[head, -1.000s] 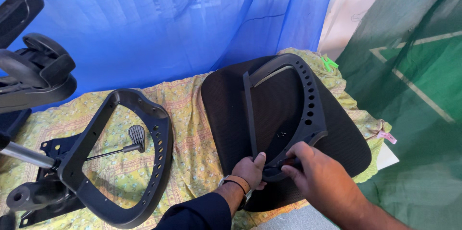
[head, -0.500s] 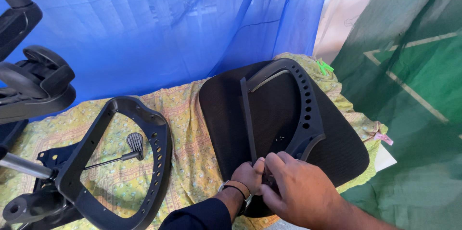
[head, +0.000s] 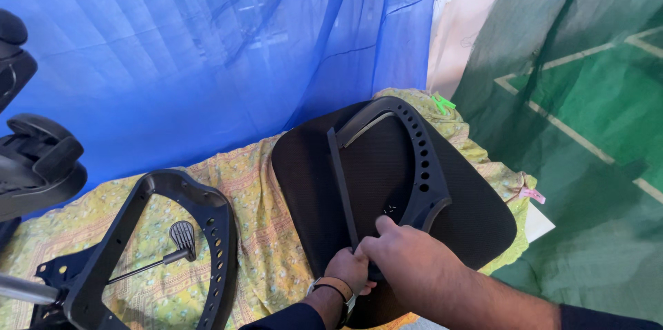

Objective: The person attaches a black plastic frame to a chair seat using a screwdriver and screws. They align the frame, insert screws, and tighten them to secure the frame to the seat.

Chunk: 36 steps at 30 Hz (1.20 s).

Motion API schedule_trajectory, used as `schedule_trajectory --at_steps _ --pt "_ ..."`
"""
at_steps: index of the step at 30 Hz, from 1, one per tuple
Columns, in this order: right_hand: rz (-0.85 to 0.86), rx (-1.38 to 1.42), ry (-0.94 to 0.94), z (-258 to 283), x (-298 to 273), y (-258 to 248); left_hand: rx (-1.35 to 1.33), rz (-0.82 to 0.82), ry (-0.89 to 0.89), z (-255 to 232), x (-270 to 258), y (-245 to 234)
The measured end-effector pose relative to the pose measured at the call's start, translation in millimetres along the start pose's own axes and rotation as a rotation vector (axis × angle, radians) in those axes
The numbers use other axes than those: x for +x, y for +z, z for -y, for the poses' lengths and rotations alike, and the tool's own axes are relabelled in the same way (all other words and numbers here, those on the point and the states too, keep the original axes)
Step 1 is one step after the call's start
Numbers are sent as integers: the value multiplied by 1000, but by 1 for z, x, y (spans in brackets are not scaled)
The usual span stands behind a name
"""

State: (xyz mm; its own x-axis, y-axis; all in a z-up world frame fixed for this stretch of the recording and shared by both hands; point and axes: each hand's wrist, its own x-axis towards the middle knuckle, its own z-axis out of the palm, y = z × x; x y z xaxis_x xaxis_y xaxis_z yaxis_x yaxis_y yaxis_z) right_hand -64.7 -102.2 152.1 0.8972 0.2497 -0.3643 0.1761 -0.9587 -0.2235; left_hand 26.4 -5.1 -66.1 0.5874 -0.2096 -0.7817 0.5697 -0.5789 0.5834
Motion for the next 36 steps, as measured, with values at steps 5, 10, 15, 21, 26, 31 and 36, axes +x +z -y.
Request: schedule_trajectory --at_steps 5,10,15,21,26,31,36 --pt "-436 279 -54 7 -6 21 2 40 111 5 -5 -8" --pt "-918 331 -227 -7 -11 41 -124 55 84 -2 -28 -10" --pt "-948 520 28 -17 -11 54 -118 12 95 -6 -42 -11" --pt "-966 458 -88 -26 -16 51 -120 29 170 -4 -47 -14" --pt "-852 448 -274 -25 -14 36 -113 48 157 -5 -49 -17" --pt "-883 459 -350 -21 -15 32 -125 36 126 -6 -49 -17" --pt "-928 468 -128 -18 -6 36 -155 76 137 -4 -44 -18"
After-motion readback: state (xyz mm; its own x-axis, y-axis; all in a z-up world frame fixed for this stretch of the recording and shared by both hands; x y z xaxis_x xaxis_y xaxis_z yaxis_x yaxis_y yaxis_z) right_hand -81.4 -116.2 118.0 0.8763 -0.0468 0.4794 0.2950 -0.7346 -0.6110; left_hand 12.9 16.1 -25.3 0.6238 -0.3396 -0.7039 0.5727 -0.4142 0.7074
